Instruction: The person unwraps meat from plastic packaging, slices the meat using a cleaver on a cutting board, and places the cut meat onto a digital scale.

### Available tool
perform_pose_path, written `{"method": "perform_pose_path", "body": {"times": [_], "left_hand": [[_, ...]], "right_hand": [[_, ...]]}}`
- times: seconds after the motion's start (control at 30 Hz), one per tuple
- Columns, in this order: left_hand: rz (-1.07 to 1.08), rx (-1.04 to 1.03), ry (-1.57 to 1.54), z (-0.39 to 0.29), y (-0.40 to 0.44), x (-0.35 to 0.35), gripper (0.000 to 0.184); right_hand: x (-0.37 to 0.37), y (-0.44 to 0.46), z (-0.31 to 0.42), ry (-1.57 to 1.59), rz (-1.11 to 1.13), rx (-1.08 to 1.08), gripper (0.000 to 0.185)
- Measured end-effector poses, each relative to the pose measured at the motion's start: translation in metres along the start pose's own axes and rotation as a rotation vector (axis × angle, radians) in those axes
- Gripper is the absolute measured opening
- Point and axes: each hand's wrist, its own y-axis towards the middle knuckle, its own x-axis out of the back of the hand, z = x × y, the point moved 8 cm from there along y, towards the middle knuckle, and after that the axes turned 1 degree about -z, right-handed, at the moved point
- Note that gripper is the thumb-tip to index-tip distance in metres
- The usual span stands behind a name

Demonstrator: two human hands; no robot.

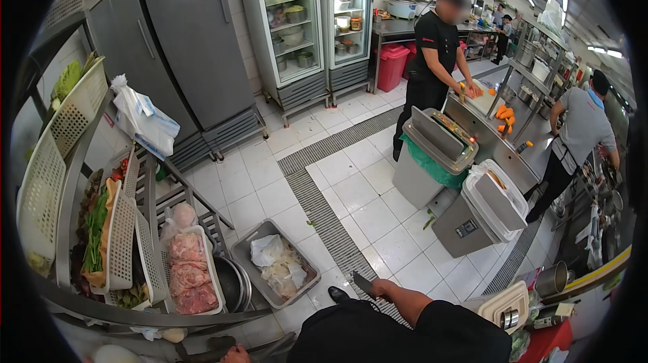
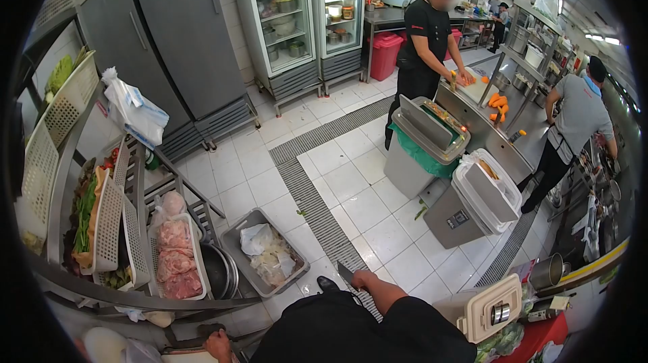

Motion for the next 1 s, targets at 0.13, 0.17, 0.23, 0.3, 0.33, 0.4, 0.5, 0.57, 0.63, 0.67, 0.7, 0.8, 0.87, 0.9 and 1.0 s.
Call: {"method": "perform_pose_path", "body": {"times": [0.13,0.17,0.23,0.3,0.33,0.4,0.5,0.57,0.63,0.67,0.7,0.8,0.87,0.9,1.0], "left_hand": [[-0.025,-0.013,0.003,-0.002,0.0,0.003,0.04],[-0.024,-0.013,0.003,-0.002,0.0,0.003,0.04],[0.006,0.008,-0.016,-0.001,0.0,0.001,0.039],[-0.001,-0.001,-0.015,0.001,0.0,0.0,0.039],[-0.008,-0.009,-0.015,0.001,0.001,-0.001,0.039],[-0.01,0.0,-0.011,0.003,0.001,-0.003,0.039],[-0.011,0.018,-0.005,0.003,0.0,-0.003,0.039],[-0.01,0.027,-0.005,0.002,0.0,-0.001,0.039],[0.013,0.034,0.001,0.0,0.0,0.001,0.038],[0.014,0.034,0.001,0.0,0.0,0.002,0.038],[0.008,0.029,-0.004,-0.001,-0.001,0.004,0.038],[0.032,0.044,0.008,-0.004,0.001,0.007,0.037],[0.062,0.066,0.024,-0.004,0.001,0.008,0.037],[0.069,0.072,0.02,-0.005,0.001,0.008,0.037],[0.066,0.077,0.016,-0.004,0.001,0.007,0.036]], "right_hand": [[-0.002,0.004,-0.004,0.05,-0.018,-0.003,0.03],[-0.003,0.005,-0.006,0.068,-0.008,-0.011,0.031],[-0.002,0.002,-0.005,0.06,0.004,-0.014,0.031],[-0.002,-0.001,-0.004,0.052,0.016,-0.016,0.031],[-0.001,-0.002,-0.003,0.056,0.012,-0.011,0.031],[0.001,-0.005,-0.002,0.059,0.007,-0.006,0.032],[0.003,-0.008,0.001,0.053,0.006,-0.003,0.032],[0.003,-0.011,0.002,0.057,0.03,0.0,0.032],[0.006,-0.016,0.005,0.06,0.032,-0.007,0.032],[0.007,-0.019,0.006,0.064,0.034,-0.014,0.032],[0.006,-0.019,0.006,0.064,0.034,-0.014,0.032],[0.005,-0.017,0.005,0.063,0.024,-0.017,0.031],[0.002,-0.013,0.004,0.06,0.024,-0.013,0.031],[0.004,-0.016,0.006,0.06,0.024,-0.013,0.031],[0.007,-0.02,0.009,0.066,0.024,-0.025,0.031]]}}
